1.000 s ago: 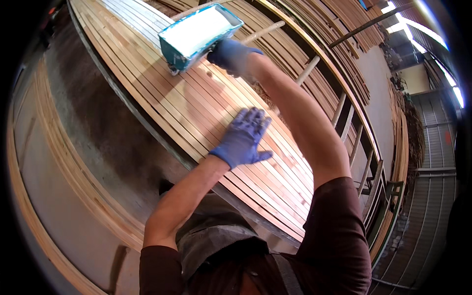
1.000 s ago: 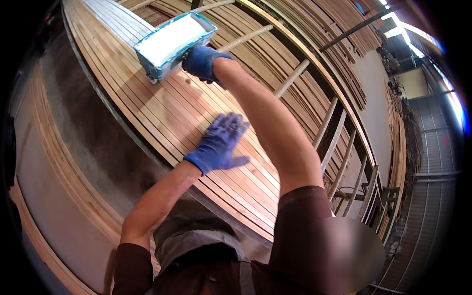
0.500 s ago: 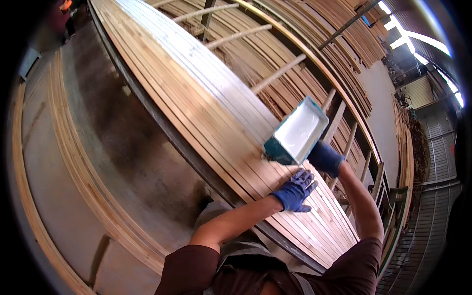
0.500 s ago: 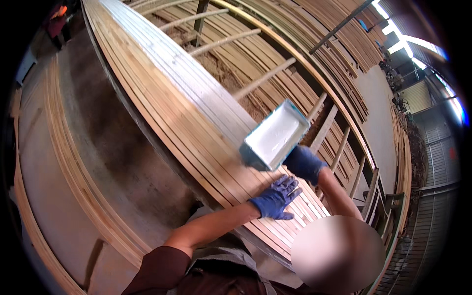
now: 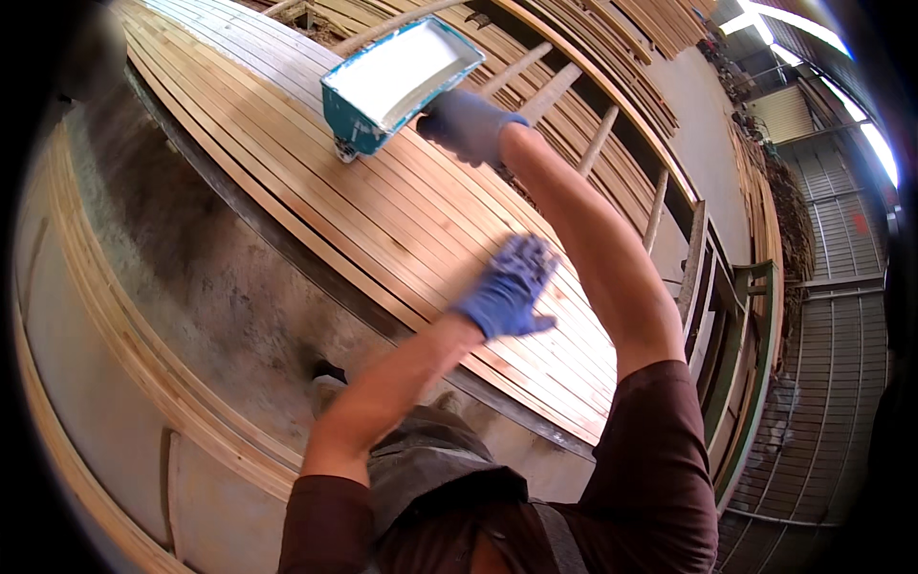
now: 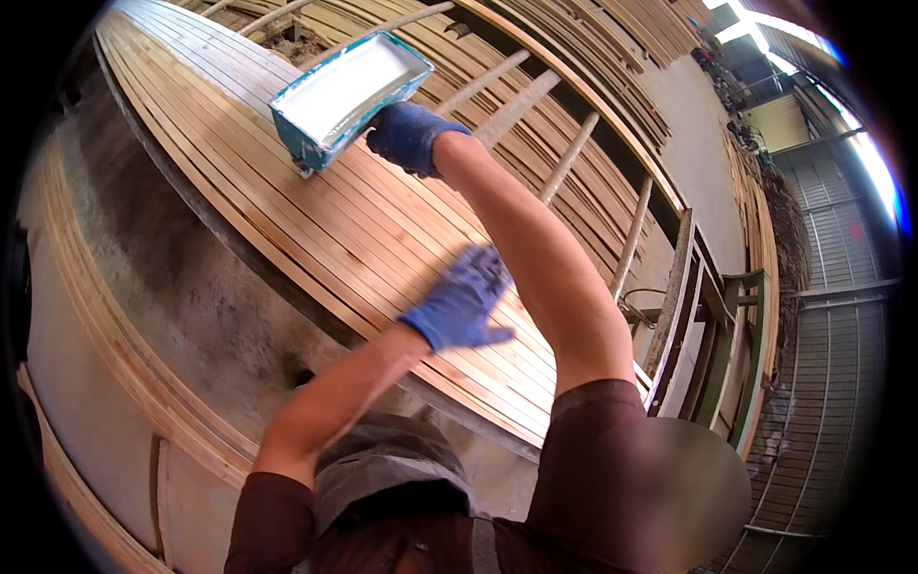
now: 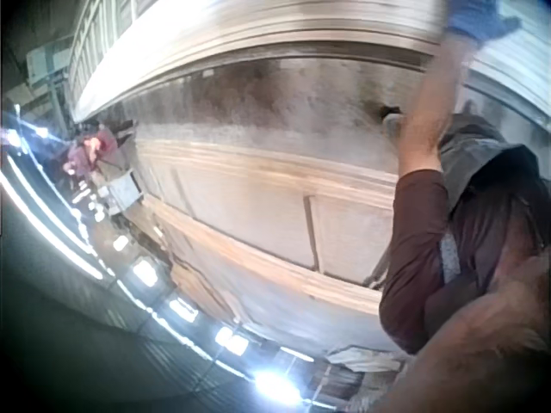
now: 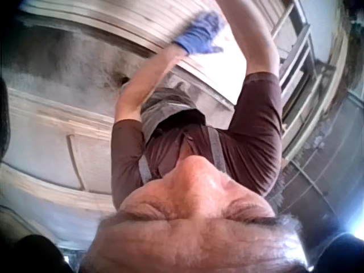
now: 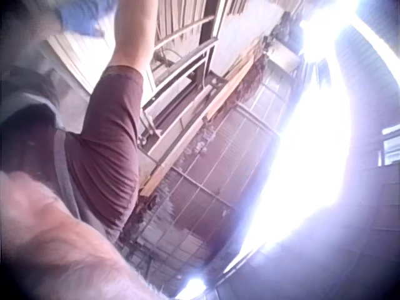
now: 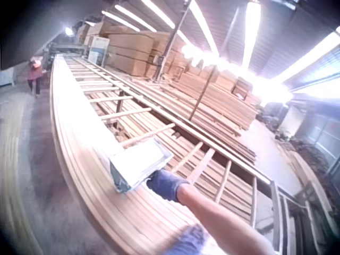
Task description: The person applies a white finish to a large wooden panel using a paint roller. They flip the panel to reveal the finished surface and briefly interact with a control panel and clipboard before moving the panel.
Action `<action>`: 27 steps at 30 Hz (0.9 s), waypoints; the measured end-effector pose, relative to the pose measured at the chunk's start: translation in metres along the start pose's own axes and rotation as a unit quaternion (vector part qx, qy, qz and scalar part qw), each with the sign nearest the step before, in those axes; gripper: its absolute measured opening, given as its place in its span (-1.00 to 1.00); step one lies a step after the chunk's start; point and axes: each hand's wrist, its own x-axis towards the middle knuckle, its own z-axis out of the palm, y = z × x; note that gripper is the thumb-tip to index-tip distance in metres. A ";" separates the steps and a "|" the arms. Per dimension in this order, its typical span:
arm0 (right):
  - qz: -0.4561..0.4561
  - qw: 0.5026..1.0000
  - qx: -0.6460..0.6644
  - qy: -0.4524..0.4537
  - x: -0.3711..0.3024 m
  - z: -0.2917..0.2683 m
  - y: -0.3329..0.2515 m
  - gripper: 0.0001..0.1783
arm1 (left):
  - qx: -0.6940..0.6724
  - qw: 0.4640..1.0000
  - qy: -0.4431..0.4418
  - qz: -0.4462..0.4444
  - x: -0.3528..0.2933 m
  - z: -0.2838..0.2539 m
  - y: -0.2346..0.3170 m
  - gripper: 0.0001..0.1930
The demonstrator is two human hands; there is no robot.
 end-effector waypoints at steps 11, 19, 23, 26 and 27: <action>-0.033 0.998 -0.049 0.020 -0.290 0.062 0.240 -0.76 | -0.064 0.995 -0.062 0.035 0.055 0.173 0.200 -0.01; -0.069 0.990 -0.091 0.087 -0.309 0.071 0.268 -0.85 | -0.101 0.992 -0.011 0.072 0.073 0.194 0.217 -0.03; 0.015 0.999 0.009 0.036 -0.263 0.063 0.231 -0.80 | -0.188 0.980 0.020 0.055 0.073 0.178 0.218 -0.17; -0.043 0.997 -0.022 0.062 -0.267 0.069 0.236 -0.72 | -0.283 0.953 0.050 0.091 0.038 0.149 0.247 -0.41; -0.043 0.997 0.000 0.060 -0.277 0.072 0.243 -0.71 | -0.274 0.957 0.052 0.084 0.021 0.139 0.255 -0.45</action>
